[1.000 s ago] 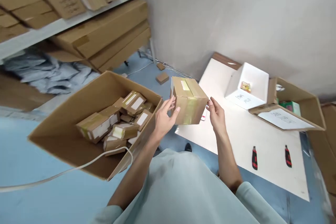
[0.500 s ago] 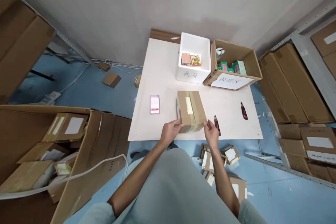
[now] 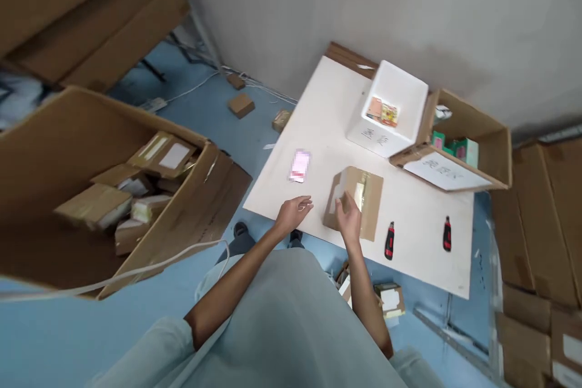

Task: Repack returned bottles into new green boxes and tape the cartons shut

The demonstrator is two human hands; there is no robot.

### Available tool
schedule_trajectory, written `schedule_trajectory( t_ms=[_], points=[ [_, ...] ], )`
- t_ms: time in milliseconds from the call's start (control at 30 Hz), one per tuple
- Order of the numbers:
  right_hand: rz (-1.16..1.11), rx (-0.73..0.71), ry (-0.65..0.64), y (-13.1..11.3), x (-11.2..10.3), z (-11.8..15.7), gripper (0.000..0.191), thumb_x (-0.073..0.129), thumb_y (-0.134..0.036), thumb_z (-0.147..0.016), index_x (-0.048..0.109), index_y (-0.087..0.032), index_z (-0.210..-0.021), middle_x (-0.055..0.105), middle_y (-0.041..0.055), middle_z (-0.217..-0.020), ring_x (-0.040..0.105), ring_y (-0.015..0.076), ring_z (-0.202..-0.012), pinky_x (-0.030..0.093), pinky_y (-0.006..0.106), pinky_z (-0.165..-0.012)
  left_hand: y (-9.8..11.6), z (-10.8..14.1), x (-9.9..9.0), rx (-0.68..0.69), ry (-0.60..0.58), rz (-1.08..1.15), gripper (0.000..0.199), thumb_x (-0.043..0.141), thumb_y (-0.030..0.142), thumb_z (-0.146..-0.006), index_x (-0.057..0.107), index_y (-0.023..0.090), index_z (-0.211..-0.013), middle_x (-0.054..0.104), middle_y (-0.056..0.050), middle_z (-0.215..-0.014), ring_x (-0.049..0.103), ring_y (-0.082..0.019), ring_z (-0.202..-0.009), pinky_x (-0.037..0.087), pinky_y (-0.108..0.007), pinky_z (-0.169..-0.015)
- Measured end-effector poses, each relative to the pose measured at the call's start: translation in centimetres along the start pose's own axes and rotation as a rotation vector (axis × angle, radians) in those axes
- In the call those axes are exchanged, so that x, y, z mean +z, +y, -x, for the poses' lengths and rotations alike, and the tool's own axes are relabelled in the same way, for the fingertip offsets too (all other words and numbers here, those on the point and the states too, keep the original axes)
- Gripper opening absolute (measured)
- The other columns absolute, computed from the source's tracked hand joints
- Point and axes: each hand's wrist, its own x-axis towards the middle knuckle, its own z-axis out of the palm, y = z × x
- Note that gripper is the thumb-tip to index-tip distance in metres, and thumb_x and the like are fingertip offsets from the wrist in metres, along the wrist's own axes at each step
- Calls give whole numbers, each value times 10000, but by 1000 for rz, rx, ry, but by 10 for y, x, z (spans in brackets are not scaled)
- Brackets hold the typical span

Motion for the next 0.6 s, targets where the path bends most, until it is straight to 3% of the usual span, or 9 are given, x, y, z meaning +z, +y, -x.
schedule_trajectory(
  t_ms=[100, 233, 433, 600],
  points=[
    [8, -128, -189, -43, 47, -6, 779, 583, -710, -1039, 730, -114, -1518, 720, 249, -1591, 673, 387, -1534, 499, 585, -1320, -25, 3, -57, -28, 224, 92, 371, 777, 448, -954, 848, 236, -1250, 890, -108, -1239, 863, -300, -1156, 725, -474, -1039],
    [56, -261, -401, -97, 124, 7, 754, 571, -713, -1058, 741, -125, -1498, 750, 248, -1547, 702, 391, -1494, 502, 588, -1308, -73, 27, -150, -121, 468, 210, 421, 799, 519, -935, 832, 219, -1228, 886, -134, -1243, 855, -310, -1176, 708, -485, -1072],
    [156, -361, -624, -169, 258, 51, 708, 590, -693, -1056, 763, -140, -1462, 761, 239, -1531, 729, 386, -1447, 541, 571, -1265, -159, 93, -287, -290, 736, 317, 395, 790, 467, -924, 812, 207, -1221, 881, -155, -1241, 838, -335, -1215, 659, -517, -1148],
    [252, -473, -797, -228, 357, 83, 604, 630, -599, -1066, 771, -160, -1456, 783, 210, -1508, 735, 369, -1435, 509, 572, -1302, -219, 148, -377, -415, 902, 359, 338, 790, 368, -932, 792, 163, -1202, 873, -176, -1241, 832, -325, -1216, 615, -506, -1205]
  ],
)
